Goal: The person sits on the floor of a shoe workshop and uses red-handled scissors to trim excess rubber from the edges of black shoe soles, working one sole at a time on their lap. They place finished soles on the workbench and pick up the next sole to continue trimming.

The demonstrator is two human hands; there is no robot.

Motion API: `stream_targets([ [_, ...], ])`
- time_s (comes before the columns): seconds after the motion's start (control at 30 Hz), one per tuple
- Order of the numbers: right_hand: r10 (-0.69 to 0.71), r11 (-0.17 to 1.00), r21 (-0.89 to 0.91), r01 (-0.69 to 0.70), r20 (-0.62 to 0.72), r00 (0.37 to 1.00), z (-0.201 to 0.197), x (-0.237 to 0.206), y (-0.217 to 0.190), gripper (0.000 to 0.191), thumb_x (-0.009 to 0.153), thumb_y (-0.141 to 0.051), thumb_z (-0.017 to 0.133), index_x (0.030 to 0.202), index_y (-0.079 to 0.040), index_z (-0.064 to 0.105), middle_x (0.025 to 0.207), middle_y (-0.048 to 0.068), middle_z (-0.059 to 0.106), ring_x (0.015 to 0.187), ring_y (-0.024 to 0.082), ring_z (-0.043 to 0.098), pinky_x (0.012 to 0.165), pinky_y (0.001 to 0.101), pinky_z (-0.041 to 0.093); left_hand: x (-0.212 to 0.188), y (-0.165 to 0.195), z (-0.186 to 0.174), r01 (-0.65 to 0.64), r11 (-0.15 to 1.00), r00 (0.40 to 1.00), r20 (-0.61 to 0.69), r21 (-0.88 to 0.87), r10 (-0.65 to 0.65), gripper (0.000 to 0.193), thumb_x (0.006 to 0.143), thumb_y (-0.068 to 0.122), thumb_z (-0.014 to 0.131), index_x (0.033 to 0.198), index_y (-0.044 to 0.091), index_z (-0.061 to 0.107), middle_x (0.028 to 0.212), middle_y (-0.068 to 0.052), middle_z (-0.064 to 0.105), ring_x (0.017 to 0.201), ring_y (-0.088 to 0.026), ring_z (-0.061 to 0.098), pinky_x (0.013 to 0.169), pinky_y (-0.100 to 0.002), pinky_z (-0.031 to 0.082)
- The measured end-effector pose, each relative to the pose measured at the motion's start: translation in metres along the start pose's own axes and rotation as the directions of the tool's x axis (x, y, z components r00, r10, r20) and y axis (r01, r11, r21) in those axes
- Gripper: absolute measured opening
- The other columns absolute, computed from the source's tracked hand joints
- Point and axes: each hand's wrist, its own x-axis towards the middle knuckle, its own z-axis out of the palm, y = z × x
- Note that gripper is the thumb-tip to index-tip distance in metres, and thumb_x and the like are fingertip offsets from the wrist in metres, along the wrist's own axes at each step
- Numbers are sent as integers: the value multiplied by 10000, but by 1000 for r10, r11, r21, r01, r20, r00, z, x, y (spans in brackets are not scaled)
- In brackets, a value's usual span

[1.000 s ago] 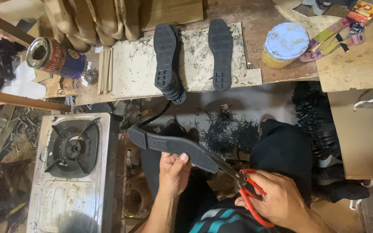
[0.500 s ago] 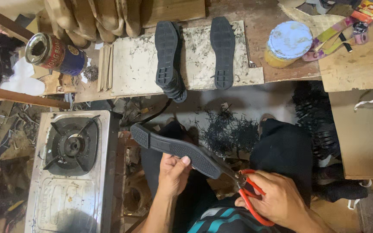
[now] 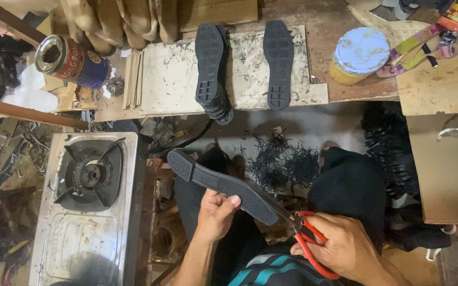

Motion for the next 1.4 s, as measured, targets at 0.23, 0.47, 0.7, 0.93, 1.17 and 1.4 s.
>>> stream_targets([
  [0.23, -52, 995, 79, 57, -67, 996, 7, 4, 12, 425, 623, -348, 925, 910, -96, 739, 655, 68, 711, 524, 227, 707, 505, 356, 550, -4, -7, -6, 37, 998, 999, 31, 54, -38, 327, 941, -15, 678, 1249, 12, 571, 1197, -130, 704, 1101, -241, 675, 962, -406, 547],
  [0.47, -24, 994, 103, 32, -76, 997, 38, 13, 35, 337, 718, -232, 878, 706, -33, 606, 598, 95, 637, 489, 238, 621, 503, 364, 494, 2, 0, 18, 32, 999, 999, -2, -1, -32, 508, 842, 115, 663, 1334, 100, 533, 1256, -82, 689, 1180, -194, 655, 1048, -366, 497],
  [0.7, 28, 978, 208, -31, 20, 999, 31, 12, 22, 343, 686, -283, 904, 878, -86, 699, 616, 69, 667, 500, 209, 670, 504, 363, 530, 15, 15, 14, -105, 989, 983, -163, -105, 87, 370, 966, 137, 683, 1292, 1, 576, 1175, -77, 683, 1100, -193, 645, 1015, -394, 500],
  [0.93, 2, 1000, 26, -1, -59, 998, 12, 22, -20, 508, 633, -330, 911, 1032, -85, 712, 742, 50, 666, 559, 208, 639, 566, 361, 534, 5, -12, 22, -95, 995, 994, -57, 27, 96, 378, 969, 110, 697, 1310, -15, 589, 1173, -72, 686, 1092, -165, 634, 1014, -346, 483],
  [1.17, -187, 982, -32, 185, -161, 969, 6, 28, -32, 615, 603, -357, 920, 1091, -50, 705, 804, 71, 723, 601, 252, 672, 588, 374, 537, -5, -10, 18, 38, 979, 999, 30, 198, -45, 371, 959, 89, 696, 1302, -23, 609, 1120, -46, 701, 1033, -131, 628, 950, -304, 513],
  [1.4, -171, 984, -58, 167, -67, 983, -9, 16, -22, 484, 611, -371, 937, 953, -88, 746, 700, 78, 707, 543, 273, 690, 549, 386, 550, -1, 33, 15, -38, 838, 980, 185, 544, -76, 352, 951, 117, 715, 1268, -25, 659, 1121, -76, 747, 1031, -156, 690, 941, -313, 558],
])
